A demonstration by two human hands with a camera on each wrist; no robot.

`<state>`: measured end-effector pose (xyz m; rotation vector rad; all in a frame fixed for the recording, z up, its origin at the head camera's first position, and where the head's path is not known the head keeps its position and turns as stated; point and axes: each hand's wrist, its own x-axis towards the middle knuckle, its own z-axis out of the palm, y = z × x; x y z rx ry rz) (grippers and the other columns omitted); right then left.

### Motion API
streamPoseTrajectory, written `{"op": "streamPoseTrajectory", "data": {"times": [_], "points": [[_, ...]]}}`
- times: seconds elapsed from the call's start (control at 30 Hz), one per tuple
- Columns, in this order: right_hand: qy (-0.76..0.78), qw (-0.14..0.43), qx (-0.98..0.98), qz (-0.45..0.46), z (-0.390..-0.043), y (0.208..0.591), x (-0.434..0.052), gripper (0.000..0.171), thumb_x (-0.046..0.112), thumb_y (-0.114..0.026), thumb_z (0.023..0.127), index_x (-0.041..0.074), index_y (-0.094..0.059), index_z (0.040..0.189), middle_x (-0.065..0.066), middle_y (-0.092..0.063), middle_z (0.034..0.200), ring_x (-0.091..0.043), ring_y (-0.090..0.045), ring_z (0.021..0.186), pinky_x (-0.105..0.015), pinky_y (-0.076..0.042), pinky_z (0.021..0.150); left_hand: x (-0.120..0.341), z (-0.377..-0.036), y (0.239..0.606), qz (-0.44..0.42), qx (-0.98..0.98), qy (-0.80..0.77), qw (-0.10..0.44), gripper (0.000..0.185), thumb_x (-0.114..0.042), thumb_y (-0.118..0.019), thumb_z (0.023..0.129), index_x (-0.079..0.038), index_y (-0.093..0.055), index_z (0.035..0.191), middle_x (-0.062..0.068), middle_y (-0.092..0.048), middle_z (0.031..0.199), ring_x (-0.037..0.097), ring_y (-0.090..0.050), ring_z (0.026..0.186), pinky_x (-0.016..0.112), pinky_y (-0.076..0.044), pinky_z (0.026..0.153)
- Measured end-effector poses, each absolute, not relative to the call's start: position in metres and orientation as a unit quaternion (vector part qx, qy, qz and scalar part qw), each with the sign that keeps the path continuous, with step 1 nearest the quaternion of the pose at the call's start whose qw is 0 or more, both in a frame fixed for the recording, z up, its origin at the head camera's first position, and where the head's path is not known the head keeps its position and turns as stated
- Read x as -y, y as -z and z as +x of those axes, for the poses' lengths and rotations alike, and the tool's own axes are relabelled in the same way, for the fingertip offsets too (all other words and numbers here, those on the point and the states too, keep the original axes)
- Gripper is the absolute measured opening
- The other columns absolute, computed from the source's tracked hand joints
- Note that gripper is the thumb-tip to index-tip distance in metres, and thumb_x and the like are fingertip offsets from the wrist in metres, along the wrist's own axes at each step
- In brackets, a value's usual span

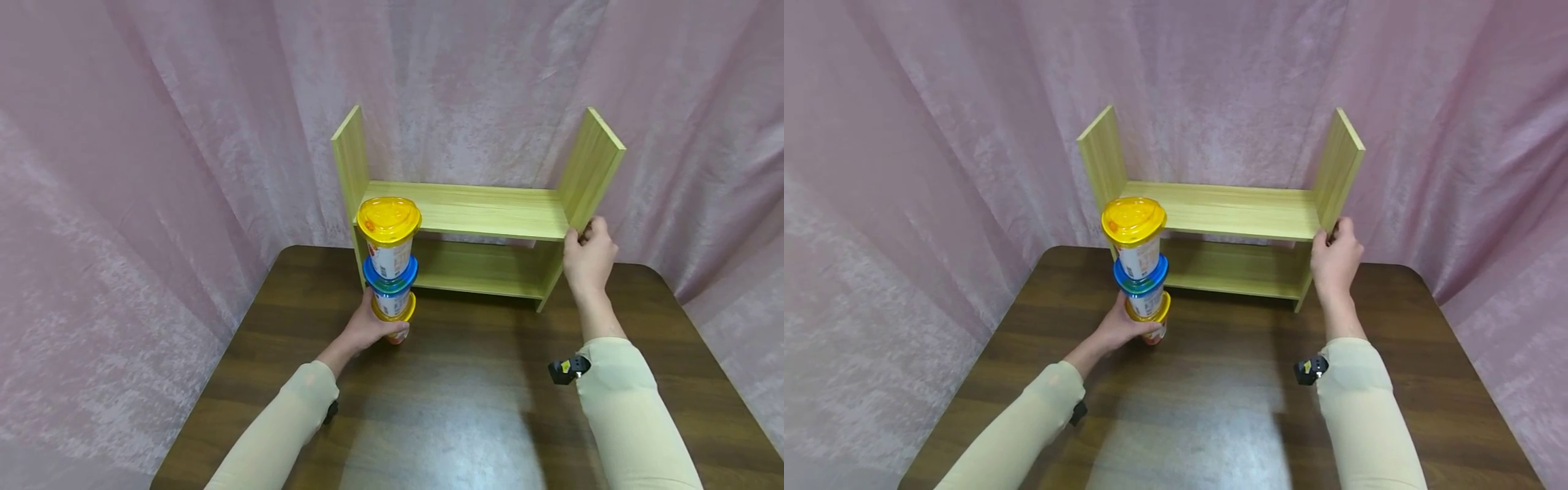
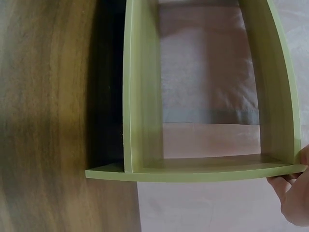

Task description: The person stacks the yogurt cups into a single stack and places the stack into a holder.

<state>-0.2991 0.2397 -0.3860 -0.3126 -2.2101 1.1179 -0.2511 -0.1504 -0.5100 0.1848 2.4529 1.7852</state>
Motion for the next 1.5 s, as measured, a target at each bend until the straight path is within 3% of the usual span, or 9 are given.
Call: {"op": "streamPoseTrajectory", "data": {"times": [0.13, 0.6, 0.9, 1.2, 1.5], "points": [[-0.422, 0.318, 0.841, -0.114, -0.298, 0.387, -0.238, 0.030, 0.014, -0.048, 0.093, 0.000, -0.055, 0.119, -0.016, -0.067, 0.109, -0.026, -0.064, 0.088, -0.017, -0.044, 0.065, 0.151, -0.251, 0.511, 0.056, -0.811, -0.580, 0.043, 0.099, -0.038, -0.088, 0.063, -0.031, -0.024, 0.139, -0.003, -0.047, 0.129, 0.021, -0.050, 0.117, 0.049, -0.039, 0.102], [-0.424, 0.329, 0.837, -0.107, -0.299, 0.389, -0.232, 0.029, 0.013, -0.048, 0.093, -0.001, -0.055, 0.117, -0.020, -0.066, 0.109, -0.030, -0.065, 0.092, -0.042, -0.052, 0.079, 0.152, -0.249, 0.513, 0.055, -0.820, -0.568, 0.037, 0.096, -0.039, -0.087, 0.064, -0.028, -0.027, 0.138, -0.002, -0.050, 0.127, 0.020, -0.052, 0.115, 0.048, -0.040, 0.100], [-0.405, 0.358, 0.836, -0.099, -0.299, 0.393, -0.226, 0.024, 0.013, -0.049, 0.093, -0.002, -0.057, 0.111, -0.020, -0.069, 0.097, -0.030, -0.064, 0.079, -0.033, -0.047, 0.065, 0.150, -0.246, 0.512, 0.062, -0.831, -0.552, 0.028, 0.096, -0.045, -0.086, 0.063, -0.031, -0.026, 0.137, -0.006, -0.049, 0.126, 0.018, -0.052, 0.113, 0.047, -0.043, 0.098], [-0.417, 0.369, 0.825, -0.092, -0.300, 0.394, -0.224, 0.024, 0.012, -0.050, 0.093, -0.003, -0.057, 0.111, -0.022, -0.068, 0.098, -0.034, -0.065, 0.084, -0.044, -0.050, 0.072, 0.145, -0.244, 0.506, 0.072, -0.836, -0.543, 0.025, 0.096, -0.044, -0.086, 0.064, -0.031, -0.026, 0.137, -0.006, -0.050, 0.126, 0.016, -0.052, 0.113, 0.044, -0.044, 0.097], [-0.401, 0.364, 0.834, -0.104, -0.299, 0.396, -0.222, 0.023, 0.015, -0.048, 0.095, -0.001, -0.056, 0.109, -0.017, -0.068, 0.092, -0.024, -0.057, 0.069, -0.027, -0.040, 0.060, 0.137, -0.243, 0.497, 0.077, -0.832, -0.549, 0.036, 0.098, -0.048, -0.086, 0.062, -0.032, -0.025, 0.138, -0.007, -0.050, 0.125, 0.016, -0.053, 0.111, 0.044, -0.045, 0.096]]}}
